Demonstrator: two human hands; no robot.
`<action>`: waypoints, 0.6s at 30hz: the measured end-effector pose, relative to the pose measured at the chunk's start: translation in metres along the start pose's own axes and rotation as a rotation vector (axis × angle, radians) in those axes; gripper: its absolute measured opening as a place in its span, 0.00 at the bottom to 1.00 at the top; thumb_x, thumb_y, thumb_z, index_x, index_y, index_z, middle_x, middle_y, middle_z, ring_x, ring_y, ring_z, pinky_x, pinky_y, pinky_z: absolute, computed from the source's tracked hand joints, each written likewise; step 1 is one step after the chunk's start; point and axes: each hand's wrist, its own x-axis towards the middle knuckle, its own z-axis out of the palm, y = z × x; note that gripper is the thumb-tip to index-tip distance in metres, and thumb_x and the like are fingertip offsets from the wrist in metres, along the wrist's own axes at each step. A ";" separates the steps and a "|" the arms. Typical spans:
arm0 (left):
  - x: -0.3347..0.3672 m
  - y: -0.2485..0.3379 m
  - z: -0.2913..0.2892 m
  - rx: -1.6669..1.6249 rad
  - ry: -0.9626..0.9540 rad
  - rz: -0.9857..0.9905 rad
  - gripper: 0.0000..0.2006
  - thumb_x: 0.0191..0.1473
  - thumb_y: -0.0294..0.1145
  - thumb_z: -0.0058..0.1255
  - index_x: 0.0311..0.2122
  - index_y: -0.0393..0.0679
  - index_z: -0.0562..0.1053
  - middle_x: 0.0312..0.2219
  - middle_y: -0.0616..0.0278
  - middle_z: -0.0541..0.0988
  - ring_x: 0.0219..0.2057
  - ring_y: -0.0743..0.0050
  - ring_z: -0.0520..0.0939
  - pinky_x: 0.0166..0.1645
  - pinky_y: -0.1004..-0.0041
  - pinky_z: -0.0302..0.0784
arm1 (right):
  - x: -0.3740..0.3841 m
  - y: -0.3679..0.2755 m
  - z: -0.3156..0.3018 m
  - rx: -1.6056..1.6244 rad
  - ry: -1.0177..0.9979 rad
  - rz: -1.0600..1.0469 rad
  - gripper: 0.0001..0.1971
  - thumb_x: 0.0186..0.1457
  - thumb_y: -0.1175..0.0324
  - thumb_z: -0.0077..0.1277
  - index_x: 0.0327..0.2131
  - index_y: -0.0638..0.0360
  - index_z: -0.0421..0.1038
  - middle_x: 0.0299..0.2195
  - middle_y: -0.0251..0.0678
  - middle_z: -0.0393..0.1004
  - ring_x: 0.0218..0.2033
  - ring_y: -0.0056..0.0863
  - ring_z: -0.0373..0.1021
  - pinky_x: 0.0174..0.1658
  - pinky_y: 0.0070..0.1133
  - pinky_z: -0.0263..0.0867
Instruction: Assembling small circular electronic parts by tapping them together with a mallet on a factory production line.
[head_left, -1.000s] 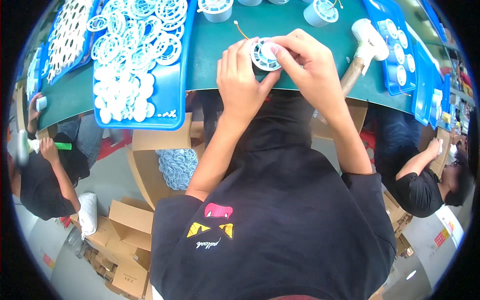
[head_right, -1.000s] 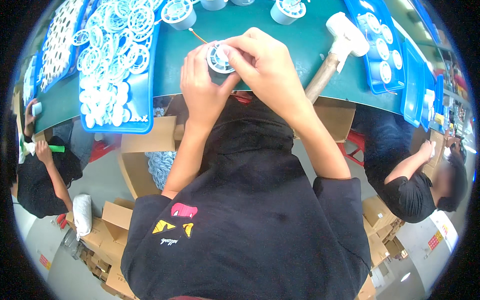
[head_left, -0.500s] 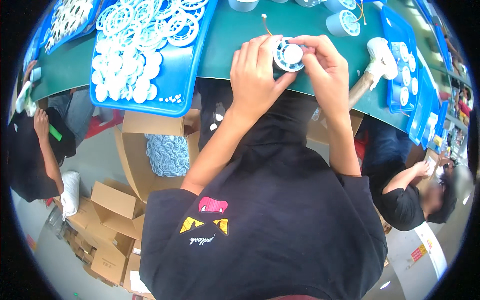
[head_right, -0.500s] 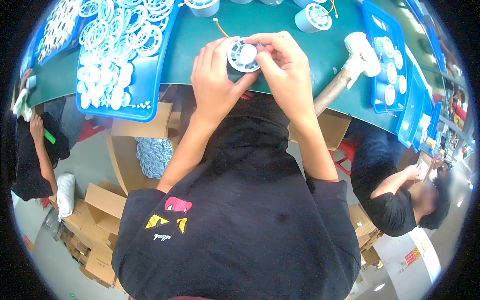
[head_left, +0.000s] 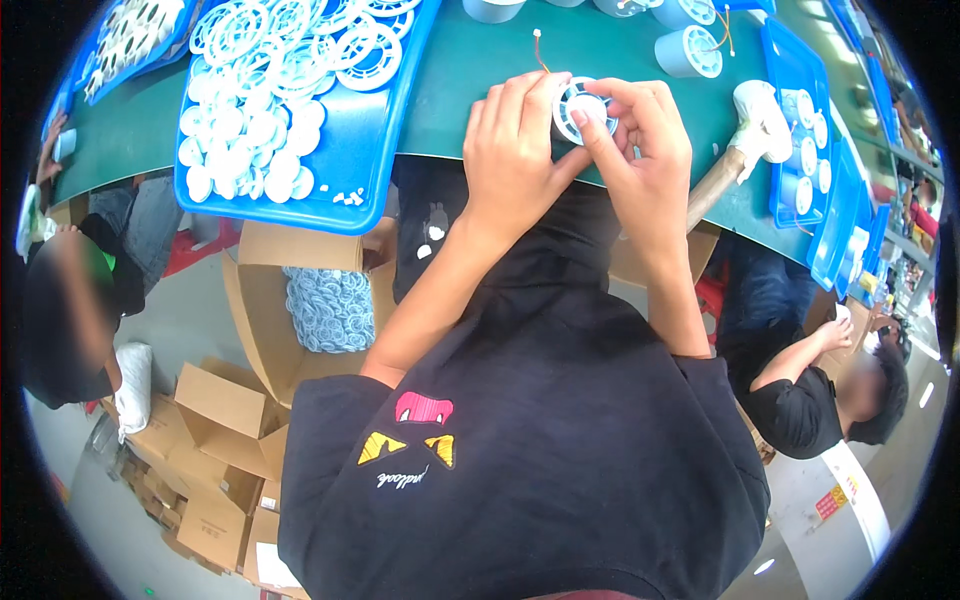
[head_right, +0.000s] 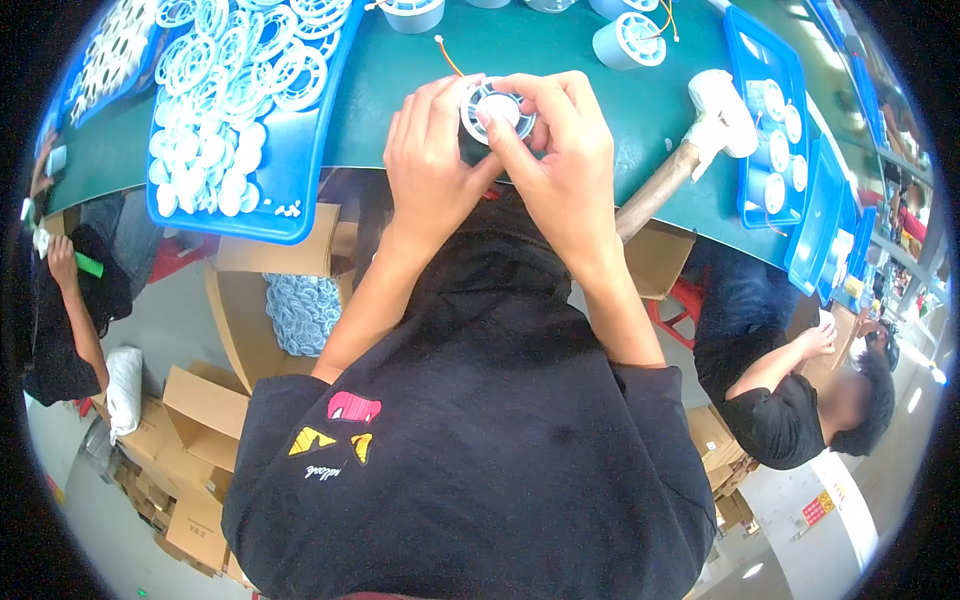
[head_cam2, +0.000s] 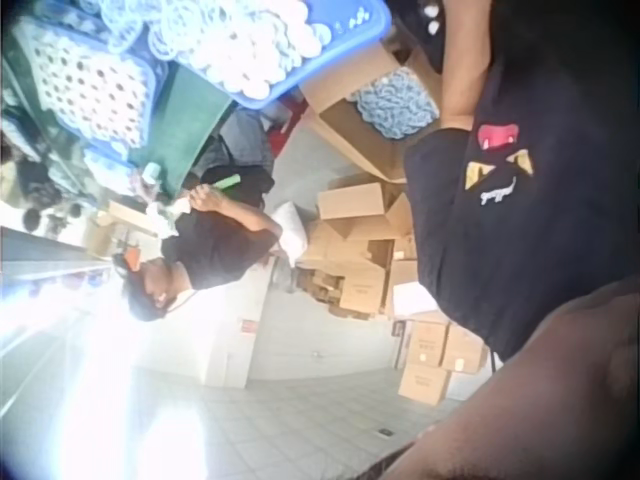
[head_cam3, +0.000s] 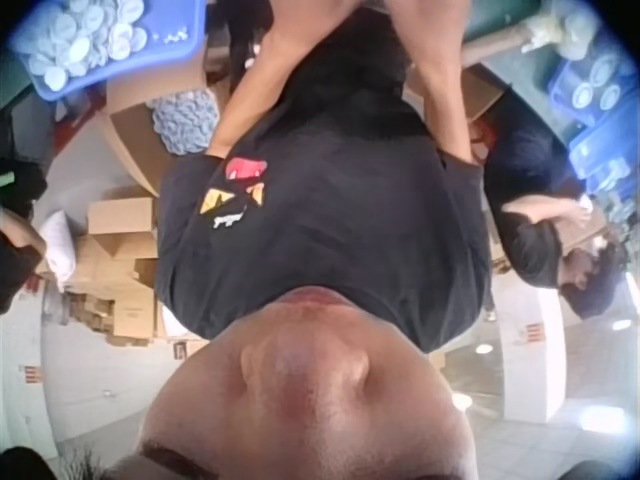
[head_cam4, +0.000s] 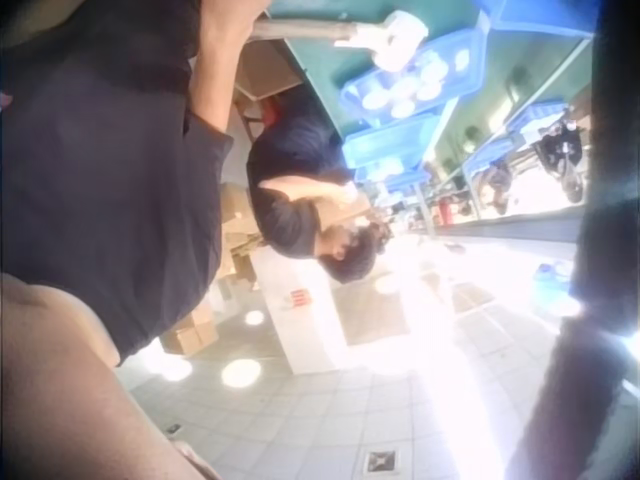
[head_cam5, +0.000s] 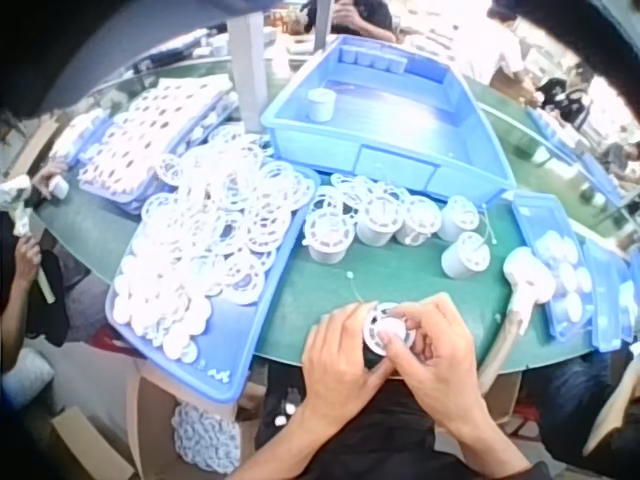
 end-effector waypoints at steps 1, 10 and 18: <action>-0.001 0.000 -0.001 0.006 0.004 -0.003 0.28 0.44 0.37 0.70 0.51 0.41 0.75 0.44 0.53 0.81 0.44 0.50 0.82 0.46 0.59 0.76 | 0.000 -0.001 0.000 -0.013 0.001 -0.002 0.13 0.54 0.72 0.64 0.44 0.61 0.79 0.33 0.35 0.69 0.25 0.22 0.65 0.30 0.21 0.65; -0.011 -0.002 0.014 -0.248 0.114 -0.144 0.25 0.52 0.38 0.65 0.55 0.43 0.75 0.47 0.52 0.81 0.50 0.48 0.82 0.51 0.57 0.76 | 0.079 -0.053 0.072 -0.288 -0.250 -0.638 0.12 0.60 0.64 0.60 0.45 0.57 0.76 0.39 0.40 0.78 0.37 0.39 0.79 0.37 0.30 0.75; -0.008 -0.003 0.000 0.017 -0.126 0.007 0.26 0.44 0.39 0.71 0.48 0.41 0.79 0.39 0.53 0.83 0.45 0.44 0.81 0.52 0.51 0.73 | 0.122 -0.065 0.142 -0.420 -0.448 -0.692 0.15 0.59 0.61 0.60 0.44 0.59 0.73 0.38 0.43 0.80 0.42 0.41 0.80 0.40 0.35 0.77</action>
